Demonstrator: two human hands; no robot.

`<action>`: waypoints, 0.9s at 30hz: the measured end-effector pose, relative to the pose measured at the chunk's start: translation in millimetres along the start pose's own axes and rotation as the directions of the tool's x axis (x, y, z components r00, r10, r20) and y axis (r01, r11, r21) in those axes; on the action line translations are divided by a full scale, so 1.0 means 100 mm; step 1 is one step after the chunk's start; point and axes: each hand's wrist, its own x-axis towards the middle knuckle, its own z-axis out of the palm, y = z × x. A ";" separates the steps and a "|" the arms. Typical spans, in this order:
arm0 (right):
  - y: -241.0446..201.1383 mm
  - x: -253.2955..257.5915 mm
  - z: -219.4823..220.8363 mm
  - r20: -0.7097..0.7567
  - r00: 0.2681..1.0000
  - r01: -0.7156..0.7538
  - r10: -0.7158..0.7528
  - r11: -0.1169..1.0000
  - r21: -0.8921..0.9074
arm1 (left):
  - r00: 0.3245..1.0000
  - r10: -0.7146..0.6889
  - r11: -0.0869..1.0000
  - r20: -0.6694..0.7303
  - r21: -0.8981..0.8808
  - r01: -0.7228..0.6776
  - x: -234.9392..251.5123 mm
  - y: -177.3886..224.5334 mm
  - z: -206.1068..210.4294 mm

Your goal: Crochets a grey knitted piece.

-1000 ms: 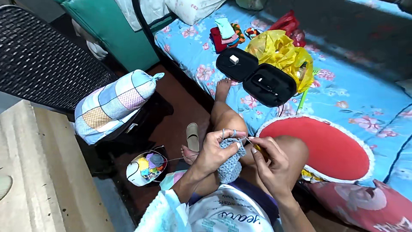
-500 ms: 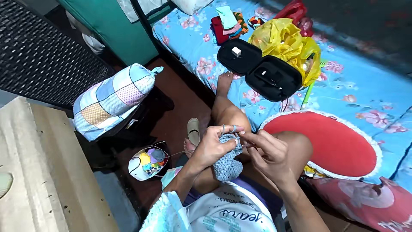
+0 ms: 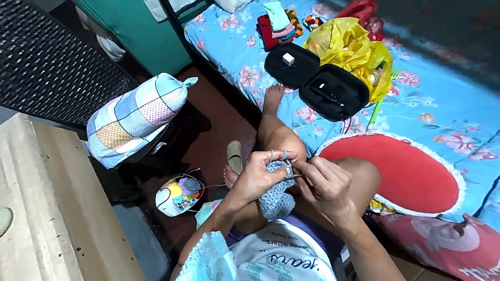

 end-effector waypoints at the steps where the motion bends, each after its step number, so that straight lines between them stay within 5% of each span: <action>1: 0.00 0.00 0.00 0.007 1.000 -0.018 0.017 0.999 0.038 | 1.000 -0.001 1.000 -0.002 -0.001 0.001 -0.01 0.00 -0.01; 7: 0.03 -0.01 0.02 0.028 0.992 -0.128 0.126 0.955 0.266 | 1.000 0.005 0.997 -0.016 0.073 -0.004 -0.02 0.01 0.00; 13: 0.05 0.03 0.04 0.089 0.951 -0.297 0.295 0.798 0.524 | 1.000 0.012 0.978 -0.018 0.209 -0.008 -0.05 0.03 -0.01; 20: 0.07 0.08 -0.04 0.275 0.868 -0.493 0.413 0.651 0.577 | 0.991 -0.079 0.996 -0.110 0.020 0.082 0.00 0.07 0.02; 23: 0.09 0.03 -0.13 0.326 0.837 -0.547 0.440 0.683 0.484 | 0.986 -0.091 0.996 -0.139 -0.013 0.090 0.00 0.07 0.01; 27: 0.03 -0.08 -0.23 0.277 0.905 -0.408 0.322 0.839 0.359 | 0.986 -0.085 0.996 -0.145 -0.018 0.083 0.00 0.06 0.02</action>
